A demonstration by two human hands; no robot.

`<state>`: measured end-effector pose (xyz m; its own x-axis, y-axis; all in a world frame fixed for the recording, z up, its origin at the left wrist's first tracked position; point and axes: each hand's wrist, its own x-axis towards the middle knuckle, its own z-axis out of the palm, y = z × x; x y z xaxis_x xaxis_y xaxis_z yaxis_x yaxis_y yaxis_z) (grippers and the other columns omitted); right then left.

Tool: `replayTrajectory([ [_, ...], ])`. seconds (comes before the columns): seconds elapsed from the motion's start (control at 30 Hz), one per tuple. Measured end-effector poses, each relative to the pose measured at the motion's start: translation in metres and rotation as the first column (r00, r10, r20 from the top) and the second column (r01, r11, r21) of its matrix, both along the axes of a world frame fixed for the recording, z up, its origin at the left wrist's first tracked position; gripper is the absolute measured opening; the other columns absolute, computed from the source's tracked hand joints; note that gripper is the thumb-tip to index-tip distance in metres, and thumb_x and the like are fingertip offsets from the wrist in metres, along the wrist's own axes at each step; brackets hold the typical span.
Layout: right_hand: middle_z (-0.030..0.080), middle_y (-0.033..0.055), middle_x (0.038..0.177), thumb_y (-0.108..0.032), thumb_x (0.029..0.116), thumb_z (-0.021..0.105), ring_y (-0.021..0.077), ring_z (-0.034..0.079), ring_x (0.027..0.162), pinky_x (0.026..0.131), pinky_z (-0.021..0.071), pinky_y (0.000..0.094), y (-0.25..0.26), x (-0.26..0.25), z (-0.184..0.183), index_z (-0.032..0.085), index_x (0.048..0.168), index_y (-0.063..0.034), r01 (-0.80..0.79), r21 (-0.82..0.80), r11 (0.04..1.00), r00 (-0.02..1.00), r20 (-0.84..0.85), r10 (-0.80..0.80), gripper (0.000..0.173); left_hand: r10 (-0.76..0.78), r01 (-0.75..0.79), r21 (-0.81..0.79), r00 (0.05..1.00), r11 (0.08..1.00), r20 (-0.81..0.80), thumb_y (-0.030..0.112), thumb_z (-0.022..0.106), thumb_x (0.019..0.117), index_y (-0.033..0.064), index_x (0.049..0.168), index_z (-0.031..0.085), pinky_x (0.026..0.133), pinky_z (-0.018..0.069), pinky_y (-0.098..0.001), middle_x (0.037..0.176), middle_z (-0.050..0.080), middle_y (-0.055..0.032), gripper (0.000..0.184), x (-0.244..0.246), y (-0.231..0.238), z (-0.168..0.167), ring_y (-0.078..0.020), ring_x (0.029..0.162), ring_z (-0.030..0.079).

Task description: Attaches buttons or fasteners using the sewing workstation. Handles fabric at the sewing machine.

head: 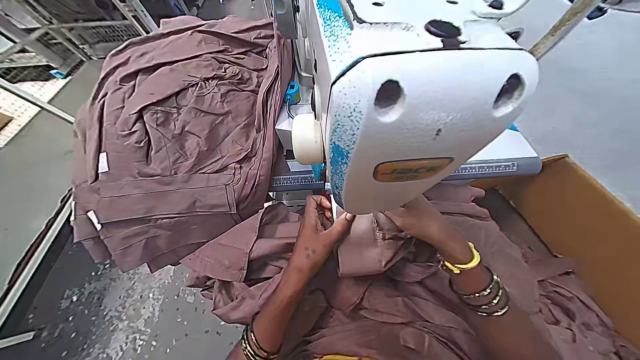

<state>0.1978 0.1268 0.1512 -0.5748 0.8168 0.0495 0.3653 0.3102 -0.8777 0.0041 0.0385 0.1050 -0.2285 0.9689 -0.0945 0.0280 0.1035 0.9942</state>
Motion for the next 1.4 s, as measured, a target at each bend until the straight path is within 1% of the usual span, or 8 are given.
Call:
replayTrajectory([
  [0.23,0.06,-0.0056,0.086,-0.027,0.0961,0.068,-0.0042,0.056,0.078,0.072,0.0472,0.0162,0.006,0.001,0.005,0.059,0.109,-0.0076,0.012,0.054,0.998,0.996,0.089,-0.016,0.025,0.077,-0.076,0.015,0.996,0.997,-0.034,0.026,0.073,0.0894,0.0035,0.113,0.046,0.059,0.0494,-0.0212,0.088,0.06,-0.0021,0.043,0.009,-0.004,-0.004,-0.0051,0.064,0.057],
  [0.37,0.072,0.0176,0.099,-0.019,0.0971,0.067,0.0295,0.07,0.092,0.083,0.0556,0.0506,0.027,0.031,0.0,0.069,0.111,0.0035,0.183,0.349,0.919,0.947,0.19,-0.26,0.027,-0.025,0.042,0.129,0.991,0.991,-0.131,0.032,0.063,0.0977,0.0029,0.11,0.051,0.069,0.054,-0.0206,0.094,0.061,0.0011,0.034,0.002,-0.034,-0.007,-0.002,0.078,0.061],
  [0.53,0.069,0.0236,0.099,-0.005,0.0963,0.064,0.0426,0.069,0.092,0.076,0.0549,0.0584,0.064,0.06,-0.033,0.076,0.106,0.0007,0.293,0.689,0.663,0.808,0.192,-0.557,0.017,-0.198,0.473,0.257,0.717,0.843,-0.669,0.057,0.052,0.1006,0.0065,0.127,0.068,0.117,0.0406,-0.0412,0.133,0.067,-0.0104,0.059,-0.013,-0.064,-0.034,-0.0209,0.138,0.053],
  [0.63,0.07,0.0237,0.102,-0.01,0.0964,0.067,0.0418,0.069,0.095,0.077,0.0556,0.0551,0.072,0.048,-0.04,0.076,0.106,0.0023,0.184,0.754,0.63,0.826,0.229,-0.515,0.018,-0.099,0.441,0.397,0.76,0.805,-0.643,0.036,0.057,0.1037,0.0118,0.095,0.075,0.087,0.0545,-0.0242,0.089,0.075,-0.0022,0.032,-0.005,-0.059,-0.021,-0.0077,0.094,0.07],
  [0.77,0.067,0.0248,0.101,-0.005,0.0954,0.066,0.0437,0.066,0.095,0.076,0.0537,0.0551,0.077,0.041,-0.045,0.074,0.104,0.0031,0.085,0.77,0.633,0.812,0.315,-0.492,0.015,-0.541,0.478,0.298,0.821,0.826,0.183,0.033,0.053,0.106,0.0219,0.096,0.073,0.071,0.0524,-0.0107,0.083,0.071,0.0168,0.026,-0.001,-0.063,0.018,0.0115,0.077,0.063],
  [0.93,0.068,0.0246,0.109,-0.021,0.0971,0.067,0.044,0.065,0.104,0.086,0.0536,0.0559,0.088,0.051,-0.051,0.076,0.104,-0.0016,0.209,0.691,0.692,0.874,0.185,-0.45,0.022,-0.448,0.551,0.076,0.744,0.831,-0.495,0.039,0.055,0.1035,0.004,0.086,0.075,0.062,0.0542,-0.0377,0.068,0.068,-0.0071,0.044,-0.016,-0.061,-0.02,-0.015,0.063,0.066],
  [1.17,0.072,0.01,0.085,-0.018,0.0939,0.069,0.004,0.062,0.07,0.068,0.0506,0.0177,0.059,0.04,-0.026,0.073,0.096,0.0013,0.391,0.625,0.676,0.913,-0.174,-0.368,0.019,-0.252,0.252,-0.098,0.968,0.963,0.015,0.037,0.051,0.1032,0.0166,0.074,0.063,0.047,0.0482,-0.0196,0.057,0.057,0.0123,0.038,-0.008,-0.04,0.012,0.0012,0.048,0.055],
  [1.4,0.067,0.008,0.074,-0.023,0.1013,0.058,0.0205,0.067,0.072,0.068,0.0555,0.0317,0.004,0.0,-0.013,0.067,0.086,-0.0088,-0.024,0.939,0.343,0.997,0.048,-0.06,0.023,-0.317,0.364,0.049,0.863,0.93,-0.393,0.03,0.058,0.1034,0.003,0.077,0.072,0.052,0.0499,-0.0261,0.06,0.064,-0.0028,0.04,-0.007,-0.075,0.008,-0.0054,0.051,0.058],
])
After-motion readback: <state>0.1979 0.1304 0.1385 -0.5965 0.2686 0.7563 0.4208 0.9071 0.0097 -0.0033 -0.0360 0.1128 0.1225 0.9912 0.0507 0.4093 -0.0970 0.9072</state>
